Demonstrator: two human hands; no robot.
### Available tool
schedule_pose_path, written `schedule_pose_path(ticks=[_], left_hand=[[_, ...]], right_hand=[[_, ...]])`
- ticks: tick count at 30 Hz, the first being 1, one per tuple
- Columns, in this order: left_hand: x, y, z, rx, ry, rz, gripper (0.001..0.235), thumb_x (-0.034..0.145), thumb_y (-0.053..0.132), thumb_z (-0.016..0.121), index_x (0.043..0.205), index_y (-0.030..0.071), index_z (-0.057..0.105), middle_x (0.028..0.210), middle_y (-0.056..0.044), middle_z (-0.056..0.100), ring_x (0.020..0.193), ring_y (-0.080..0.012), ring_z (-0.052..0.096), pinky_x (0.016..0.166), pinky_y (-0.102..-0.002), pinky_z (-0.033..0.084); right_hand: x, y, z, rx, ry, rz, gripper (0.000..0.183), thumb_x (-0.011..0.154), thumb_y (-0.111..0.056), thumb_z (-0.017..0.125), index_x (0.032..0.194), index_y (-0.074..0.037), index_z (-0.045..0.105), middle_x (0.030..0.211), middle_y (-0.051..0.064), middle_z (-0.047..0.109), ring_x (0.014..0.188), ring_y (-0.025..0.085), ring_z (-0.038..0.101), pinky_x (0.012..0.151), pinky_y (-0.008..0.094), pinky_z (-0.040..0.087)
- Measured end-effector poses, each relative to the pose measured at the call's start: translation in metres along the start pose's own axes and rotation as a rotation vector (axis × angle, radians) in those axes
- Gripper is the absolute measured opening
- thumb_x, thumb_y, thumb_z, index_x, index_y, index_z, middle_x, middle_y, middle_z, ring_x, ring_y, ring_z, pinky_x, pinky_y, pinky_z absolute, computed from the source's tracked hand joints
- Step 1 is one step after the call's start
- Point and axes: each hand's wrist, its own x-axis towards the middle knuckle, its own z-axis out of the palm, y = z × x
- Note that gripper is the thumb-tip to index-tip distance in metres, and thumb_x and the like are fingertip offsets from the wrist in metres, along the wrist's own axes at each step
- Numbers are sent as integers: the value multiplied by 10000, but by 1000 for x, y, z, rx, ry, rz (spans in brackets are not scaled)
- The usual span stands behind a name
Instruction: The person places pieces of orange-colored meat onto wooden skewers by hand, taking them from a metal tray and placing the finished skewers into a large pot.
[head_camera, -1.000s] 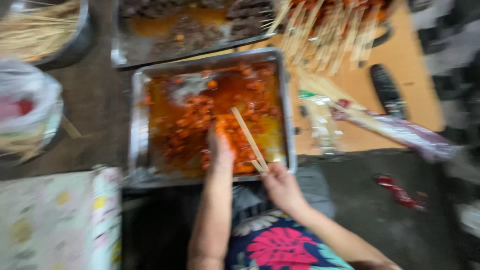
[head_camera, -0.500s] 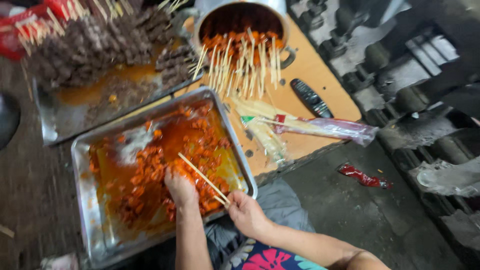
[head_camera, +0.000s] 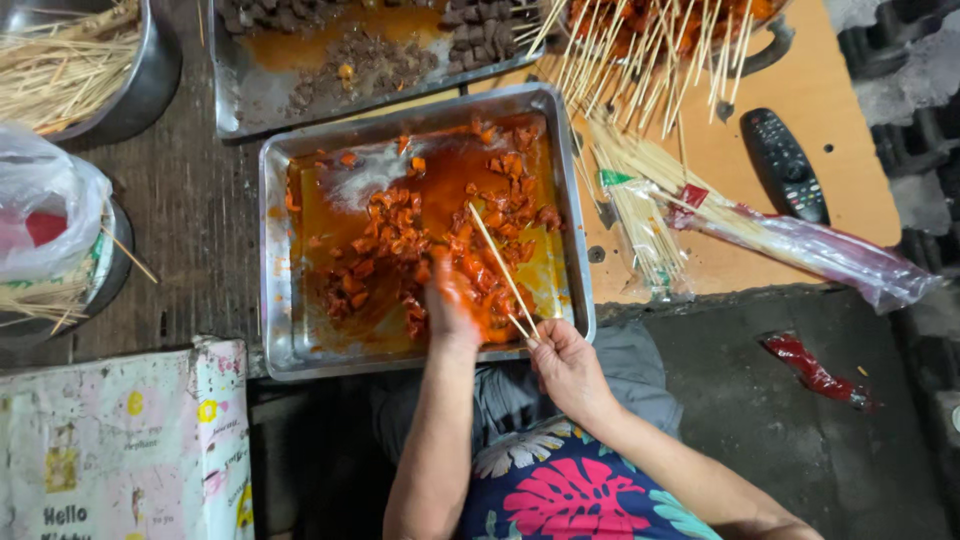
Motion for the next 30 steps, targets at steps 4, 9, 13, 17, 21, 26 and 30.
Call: schedule_pose_path(ticks=[4, 9, 13, 17, 21, 26, 30], left_hand=[[-7, -30, 1, 36, 14, 41, 208, 1090, 271, 546, 1129, 69, 576, 849, -40, 636, 660, -139, 609, 539, -302, 505], [-5, -32, 13, 99, 13, 129, 134, 1073, 261, 538, 1072, 129, 563, 749, -6, 573, 569, -109, 533, 455, -270, 442], [-22, -28, 2, 221, 22, 133, 196, 1085, 301, 506, 1090, 111, 556, 814, 2, 600, 651, -107, 577, 534, -270, 495], [-8, -14, 3, 231, -29, 140, 301, 1169, 393, 508, 1158, 93, 481, 784, -46, 549, 592, -141, 513, 459, -286, 444], [-9, 16, 22, 443, -148, 146, 524, 1068, 400, 452, 1498, 102, 426, 1256, -21, 651, 980, -114, 637, 718, -267, 548], [-25, 54, 40, 1079, -319, 704, 443, 1132, 292, 577, 1458, -3, 521, 1304, -154, 684, 1186, -182, 635, 978, -315, 509], [-36, 60, 26, 1066, 95, 159, 340, 1032, 197, 630, 1319, 21, 674, 1012, -193, 687, 771, -263, 570, 622, -384, 478]], right_hand=[[1, 3, 0, 0, 15, 11, 84, 1024, -125, 571, 956, -78, 565, 672, -26, 554, 486, 58, 450, 433, 222, 378], [0, -1, -2, -85, 20, 68, 93, 1022, -163, 575, 966, -90, 580, 665, -25, 564, 493, 64, 478, 438, 225, 405], [-8, 0, -6, -121, -16, 16, 104, 1026, -149, 564, 954, -77, 582, 692, -40, 582, 544, 49, 496, 472, 218, 420], [-11, -4, -5, -234, -4, -195, 86, 1025, -107, 584, 949, -68, 599, 707, -48, 568, 626, 36, 498, 530, 219, 435], [-9, -21, -8, -110, 61, -212, 36, 991, -70, 578, 962, -60, 598, 688, -44, 529, 599, 52, 462, 503, 242, 383], [17, -90, -49, -343, 370, -635, 45, 1039, -81, 583, 1007, -50, 583, 808, -24, 566, 727, 47, 526, 633, 228, 472], [41, -155, -93, -247, 570, -520, 110, 1050, -127, 583, 994, -42, 541, 758, -5, 548, 619, 69, 515, 547, 234, 446]])
